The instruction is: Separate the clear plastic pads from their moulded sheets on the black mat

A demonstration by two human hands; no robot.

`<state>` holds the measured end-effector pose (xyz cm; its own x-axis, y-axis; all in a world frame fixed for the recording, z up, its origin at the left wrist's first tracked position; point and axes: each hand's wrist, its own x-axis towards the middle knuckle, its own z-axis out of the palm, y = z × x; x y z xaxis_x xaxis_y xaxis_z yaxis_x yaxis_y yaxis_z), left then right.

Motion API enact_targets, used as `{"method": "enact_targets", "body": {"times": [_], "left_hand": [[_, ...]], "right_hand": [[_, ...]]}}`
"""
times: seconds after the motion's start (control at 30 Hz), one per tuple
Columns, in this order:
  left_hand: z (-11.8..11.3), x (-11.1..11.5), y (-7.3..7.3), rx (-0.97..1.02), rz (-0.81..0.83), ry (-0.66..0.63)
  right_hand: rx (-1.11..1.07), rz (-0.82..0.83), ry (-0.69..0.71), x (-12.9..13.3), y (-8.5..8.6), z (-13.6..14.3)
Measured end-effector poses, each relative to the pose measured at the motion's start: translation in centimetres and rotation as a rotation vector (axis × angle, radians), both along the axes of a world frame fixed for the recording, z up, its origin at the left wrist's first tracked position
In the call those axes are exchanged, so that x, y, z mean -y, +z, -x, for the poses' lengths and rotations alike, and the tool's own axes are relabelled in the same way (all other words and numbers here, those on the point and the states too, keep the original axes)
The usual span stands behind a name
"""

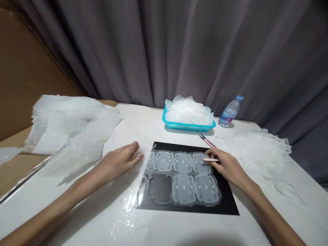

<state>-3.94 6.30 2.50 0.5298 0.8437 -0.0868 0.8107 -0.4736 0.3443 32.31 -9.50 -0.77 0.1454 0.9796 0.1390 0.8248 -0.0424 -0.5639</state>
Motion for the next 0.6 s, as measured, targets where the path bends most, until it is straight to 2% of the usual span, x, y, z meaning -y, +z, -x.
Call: {"method": "enact_targets", "body": {"times": [0.07,0.13,0.17,0.27,0.33,0.4,0.47,0.6], "left_hand": [[-0.3,0.5,0.2,-0.051,-0.314,0.022],[-1.7,1.8,0.3,0.005,-0.481,-0.068],[-2.8,2.8,0.2,0.050,-0.487,-0.171],[-7.2,6.1,-0.2,0.136,-0.319,-0.531],[-10.1,8.2,-0.9,0.149,-0.258,-0.662],[-12.2,9.4,-1.9,0.171,-0.262,-0.695],[-13.2,9.8,-2.8,0.179,-0.283,-0.685],[-12.7,9.0,-3.8,0.174,-0.252,-0.658]], "right_hand": [[-0.007,-0.143,-0.046,0.0,0.4,0.5],[-0.098,-0.219,-0.034,0.1,1.0,0.7],[-0.160,-0.224,-0.003,0.2,1.3,0.8],[-0.369,-0.131,0.121,0.7,1.8,0.5],[-0.537,-0.032,0.191,1.2,1.6,0.1],[-0.670,0.032,0.222,1.7,1.3,-0.3],[-0.683,0.050,0.215,2.1,1.2,-0.6],[-0.531,0.110,0.204,2.2,1.5,-1.1]]}}
